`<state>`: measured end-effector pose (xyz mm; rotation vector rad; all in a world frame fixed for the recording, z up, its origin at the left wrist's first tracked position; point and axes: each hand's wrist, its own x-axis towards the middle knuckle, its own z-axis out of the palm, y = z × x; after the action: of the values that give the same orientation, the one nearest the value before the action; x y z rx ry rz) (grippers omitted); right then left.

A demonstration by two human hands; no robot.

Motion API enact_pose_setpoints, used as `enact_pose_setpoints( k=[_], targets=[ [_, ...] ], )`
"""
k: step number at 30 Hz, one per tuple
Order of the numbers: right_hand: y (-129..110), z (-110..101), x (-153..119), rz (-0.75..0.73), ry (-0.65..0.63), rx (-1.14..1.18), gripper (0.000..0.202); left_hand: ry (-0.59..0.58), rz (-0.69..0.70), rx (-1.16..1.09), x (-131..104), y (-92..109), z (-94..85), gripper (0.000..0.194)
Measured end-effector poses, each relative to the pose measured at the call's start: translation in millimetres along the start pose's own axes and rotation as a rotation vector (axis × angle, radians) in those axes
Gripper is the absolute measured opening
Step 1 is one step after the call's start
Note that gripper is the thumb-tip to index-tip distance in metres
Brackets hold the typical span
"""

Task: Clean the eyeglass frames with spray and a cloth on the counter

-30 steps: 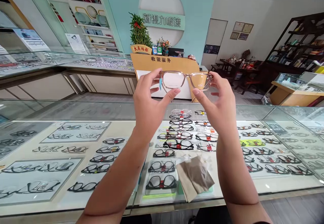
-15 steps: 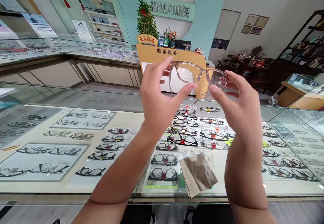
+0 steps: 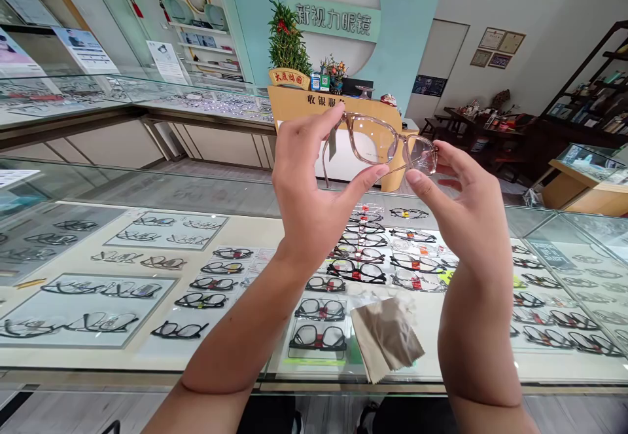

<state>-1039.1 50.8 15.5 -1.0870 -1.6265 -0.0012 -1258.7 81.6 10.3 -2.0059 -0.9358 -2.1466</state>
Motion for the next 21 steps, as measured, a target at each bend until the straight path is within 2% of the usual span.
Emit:
enact_pose_setpoints(
  k=[6,12,21],
  targets=[
    [-1.6,0.3,0.4,0.029,0.0,-0.003,0.059,-0.008,-0.002,0.001,-0.5,0.1,0.0,0.067],
    [-4.3,-1.7,1.0,0.024,-0.029,-0.031,0.058,-0.009,0.004,0.006,-0.7,-1.3,-1.4,0.076],
    [-3.5,-0.7,0.6,0.017,-0.034,-0.04,0.054,0.021,-0.01,0.015,0.3,1.5,-1.5,0.071]
  ],
)
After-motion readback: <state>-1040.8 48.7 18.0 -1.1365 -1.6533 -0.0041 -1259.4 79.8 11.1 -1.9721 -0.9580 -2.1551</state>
